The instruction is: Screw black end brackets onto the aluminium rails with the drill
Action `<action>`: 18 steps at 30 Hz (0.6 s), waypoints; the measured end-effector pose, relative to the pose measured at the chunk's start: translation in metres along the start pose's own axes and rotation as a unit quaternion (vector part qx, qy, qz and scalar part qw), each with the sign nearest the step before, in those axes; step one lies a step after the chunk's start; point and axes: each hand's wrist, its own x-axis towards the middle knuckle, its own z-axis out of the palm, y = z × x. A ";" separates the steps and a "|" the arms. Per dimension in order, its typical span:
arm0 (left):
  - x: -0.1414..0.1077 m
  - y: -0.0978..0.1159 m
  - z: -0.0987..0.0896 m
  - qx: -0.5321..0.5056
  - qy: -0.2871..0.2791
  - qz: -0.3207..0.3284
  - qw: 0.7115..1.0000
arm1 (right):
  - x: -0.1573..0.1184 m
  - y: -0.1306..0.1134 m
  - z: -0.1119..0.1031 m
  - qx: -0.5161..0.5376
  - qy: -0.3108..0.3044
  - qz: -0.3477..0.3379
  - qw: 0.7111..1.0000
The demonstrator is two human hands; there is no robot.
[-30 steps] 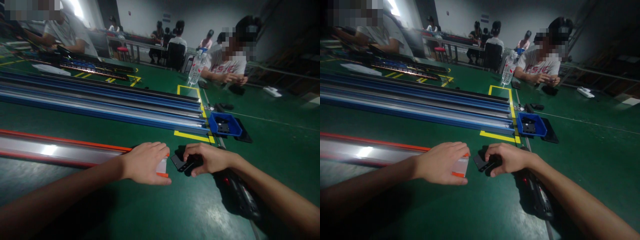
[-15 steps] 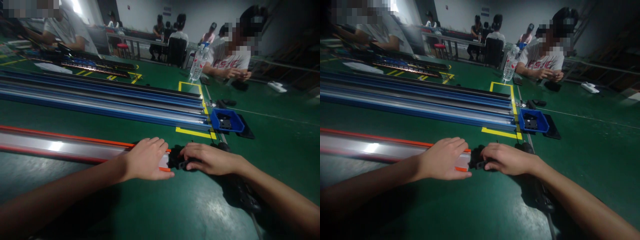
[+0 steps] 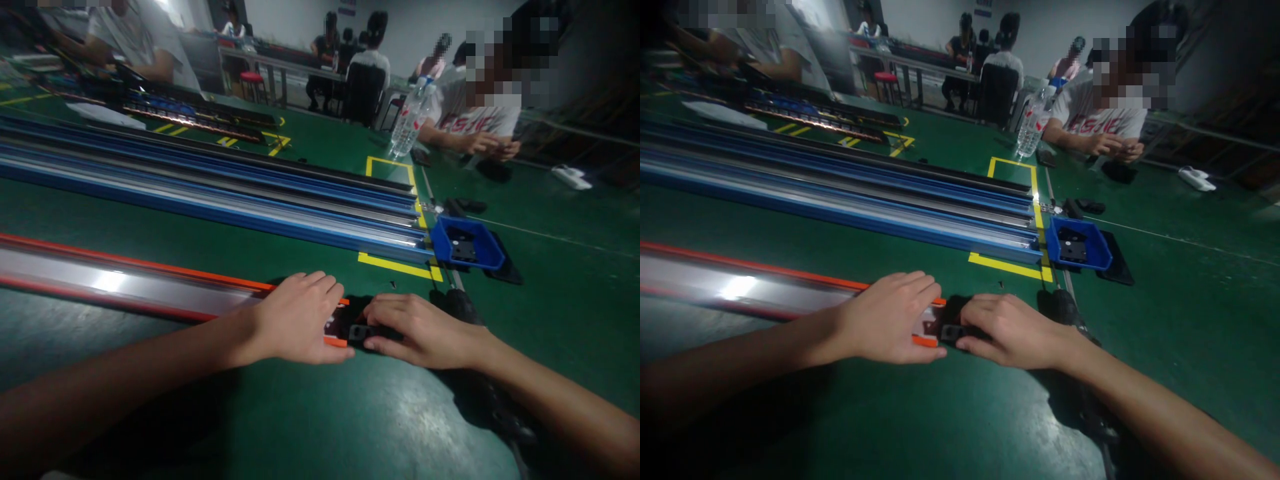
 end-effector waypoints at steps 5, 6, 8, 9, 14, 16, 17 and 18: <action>0.000 0.000 -0.001 -0.016 -0.001 -0.003 1.000 | 0.001 -0.002 0.005 -0.050 0.031 -0.028 0.998; -0.001 0.000 -0.002 -0.018 -0.001 -0.003 1.000 | 0.002 -0.002 0.005 -0.055 0.034 -0.028 0.998; -0.001 0.000 -0.002 -0.023 0.001 -0.001 1.000 | 0.002 -0.003 0.006 -0.058 0.032 -0.024 0.998; -0.001 0.000 -0.001 -0.026 0.004 -0.001 1.000 | 0.003 -0.003 0.006 -0.057 0.029 -0.022 0.998; 0.000 -0.002 0.000 -0.046 0.008 0.004 0.999 | 0.007 -0.008 0.006 -0.059 0.006 -0.005 0.998; 0.001 -0.002 0.001 -0.055 0.008 0.006 0.998 | 0.009 -0.011 0.005 -0.061 -0.002 0.012 0.998; 0.001 -0.003 0.001 -0.059 0.008 0.006 0.998 | 0.009 -0.013 0.005 -0.060 -0.004 0.021 0.998; 0.001 -0.003 0.000 -0.062 0.007 0.006 0.998 | 0.010 -0.014 0.005 -0.060 -0.005 0.028 0.998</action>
